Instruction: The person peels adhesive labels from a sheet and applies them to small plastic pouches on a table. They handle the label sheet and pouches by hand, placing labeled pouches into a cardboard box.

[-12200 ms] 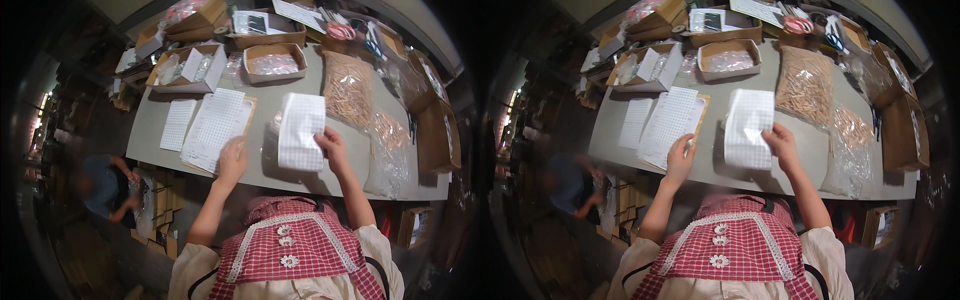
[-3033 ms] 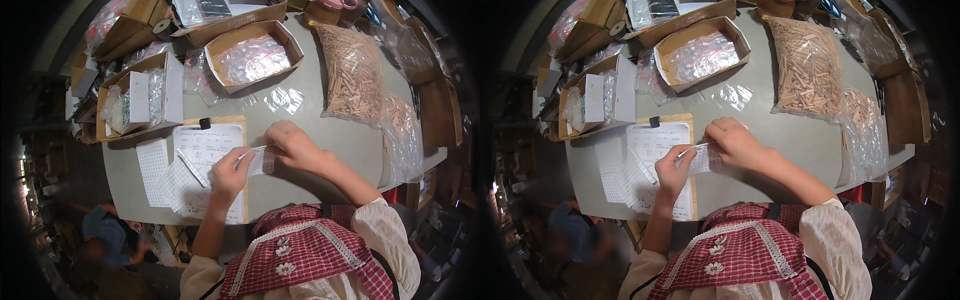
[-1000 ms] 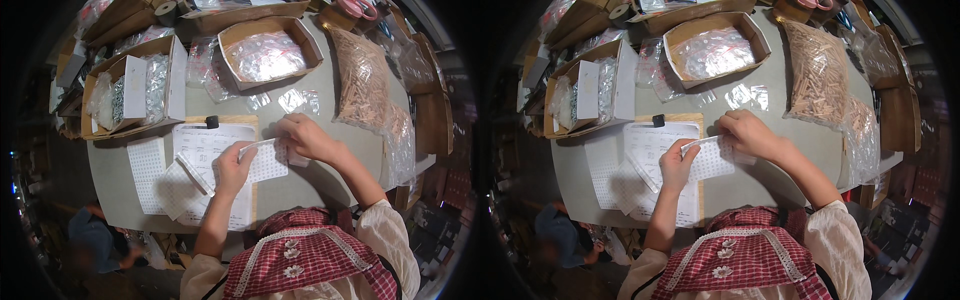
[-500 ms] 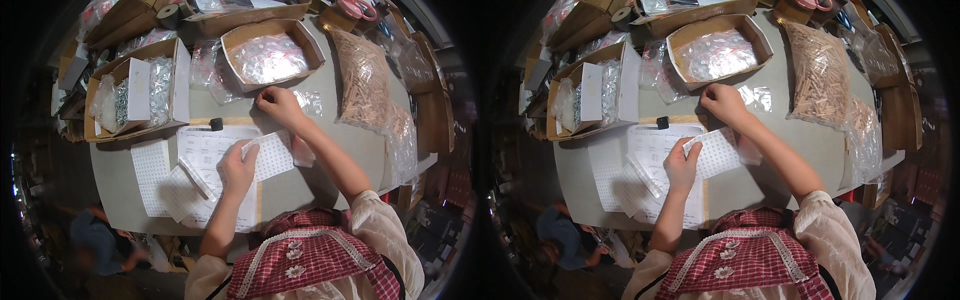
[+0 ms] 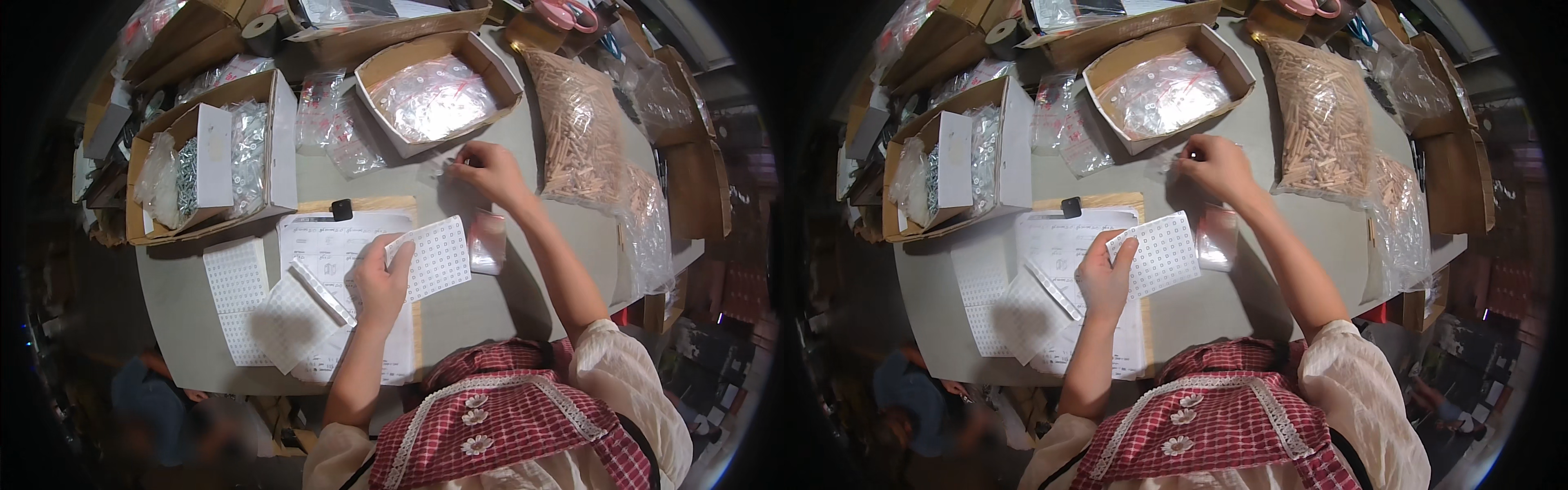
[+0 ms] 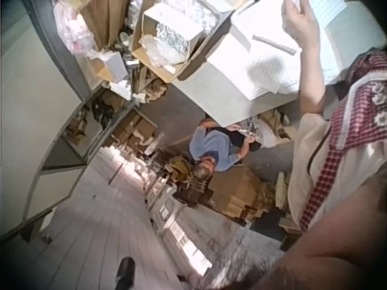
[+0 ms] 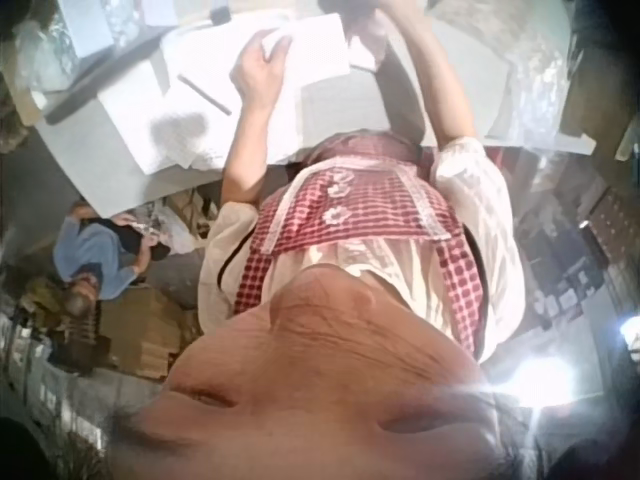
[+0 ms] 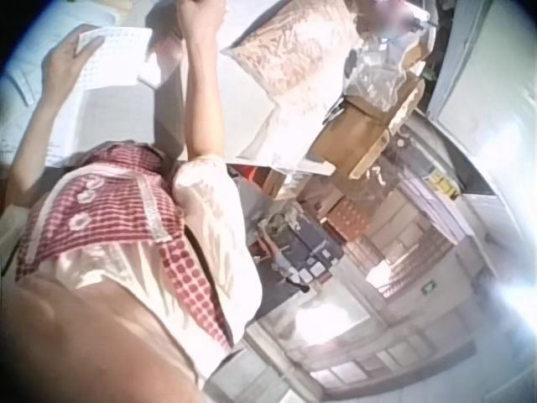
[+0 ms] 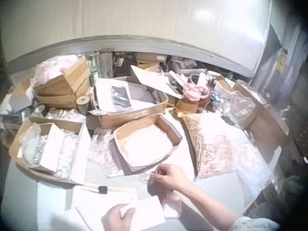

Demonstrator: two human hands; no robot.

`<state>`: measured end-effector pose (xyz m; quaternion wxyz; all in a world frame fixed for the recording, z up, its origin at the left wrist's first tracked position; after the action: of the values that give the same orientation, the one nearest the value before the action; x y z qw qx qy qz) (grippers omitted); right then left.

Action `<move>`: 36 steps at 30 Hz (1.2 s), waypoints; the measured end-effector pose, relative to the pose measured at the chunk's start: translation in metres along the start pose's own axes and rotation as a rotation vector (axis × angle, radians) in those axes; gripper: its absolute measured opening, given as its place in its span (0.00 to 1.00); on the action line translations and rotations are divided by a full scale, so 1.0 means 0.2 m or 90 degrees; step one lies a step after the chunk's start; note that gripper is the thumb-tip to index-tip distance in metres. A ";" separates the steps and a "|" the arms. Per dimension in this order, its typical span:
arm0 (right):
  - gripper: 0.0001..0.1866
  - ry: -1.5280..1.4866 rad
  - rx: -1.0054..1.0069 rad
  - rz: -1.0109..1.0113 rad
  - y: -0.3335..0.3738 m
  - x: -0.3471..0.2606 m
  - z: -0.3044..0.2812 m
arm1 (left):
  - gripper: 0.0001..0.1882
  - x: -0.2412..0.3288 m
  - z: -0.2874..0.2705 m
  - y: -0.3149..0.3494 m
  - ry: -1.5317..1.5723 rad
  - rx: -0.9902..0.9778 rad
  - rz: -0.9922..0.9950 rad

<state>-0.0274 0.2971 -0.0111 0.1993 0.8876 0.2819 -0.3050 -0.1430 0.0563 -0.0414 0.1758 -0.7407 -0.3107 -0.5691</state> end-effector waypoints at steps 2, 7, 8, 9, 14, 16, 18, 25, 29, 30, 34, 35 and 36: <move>0.13 0.002 0.012 0.016 0.03 0.08 -0.11 | 0.11 0.00 0.00 0.00 0.012 -0.003 0.003; 0.15 0.104 0.067 0.022 0.08 0.23 -0.30 | 0.10 -0.04 0.02 0.01 0.068 -0.016 -0.009; 0.17 0.120 0.084 -0.001 0.08 0.29 -0.31 | 0.10 -0.04 0.02 0.01 0.074 -0.018 -0.017; 0.19 0.111 0.094 0.007 0.08 0.31 -0.30 | 0.11 -0.04 0.02 0.01 0.077 -0.019 -0.025; 0.33 0.202 0.082 0.009 0.10 0.25 -0.20 | 0.12 -0.03 0.02 0.01 0.073 -0.009 -0.025; 0.36 0.271 0.112 -0.041 0.10 0.21 -0.10 | 0.12 -0.02 0.01 0.01 0.053 -0.001 -0.021; 0.28 0.290 0.150 -0.084 0.13 0.10 -0.03 | 0.12 -0.02 0.02 0.01 0.051 0.004 -0.030; 0.11 0.053 0.122 -0.152 0.10 0.21 -0.06 | 0.11 0.00 0.02 0.01 0.040 0.023 0.014; 0.09 -0.144 0.138 -0.230 0.07 0.13 -0.20 | 0.12 -0.01 0.01 0.00 -0.011 0.009 -0.001; 0.09 -0.169 0.179 -0.253 0.05 0.08 -0.24 | 0.12 -0.02 0.01 0.00 -0.013 0.009 0.006; 0.11 -0.078 0.309 -0.289 -0.08 -0.08 -0.36 | 0.10 -0.03 0.03 0.00 0.049 0.033 0.029; 0.11 -0.044 0.346 -0.284 -0.09 -0.08 -0.36 | 0.10 -0.02 0.03 0.01 0.041 0.029 0.028; 0.10 -0.012 0.381 -0.284 -0.11 -0.07 -0.36 | 0.11 -0.02 0.03 0.01 0.034 0.031 0.027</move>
<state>-0.0196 0.3454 0.0474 -0.1374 0.8207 0.3649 -0.4177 -0.1380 0.0565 -0.0465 0.2141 -0.7270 -0.3040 -0.5772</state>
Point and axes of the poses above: each hand's wrist, its own y-axis away from the middle knuckle, its own z-axis out of the palm, x = y × z, the point moved 1 cm from there along -y, towards the middle knuckle
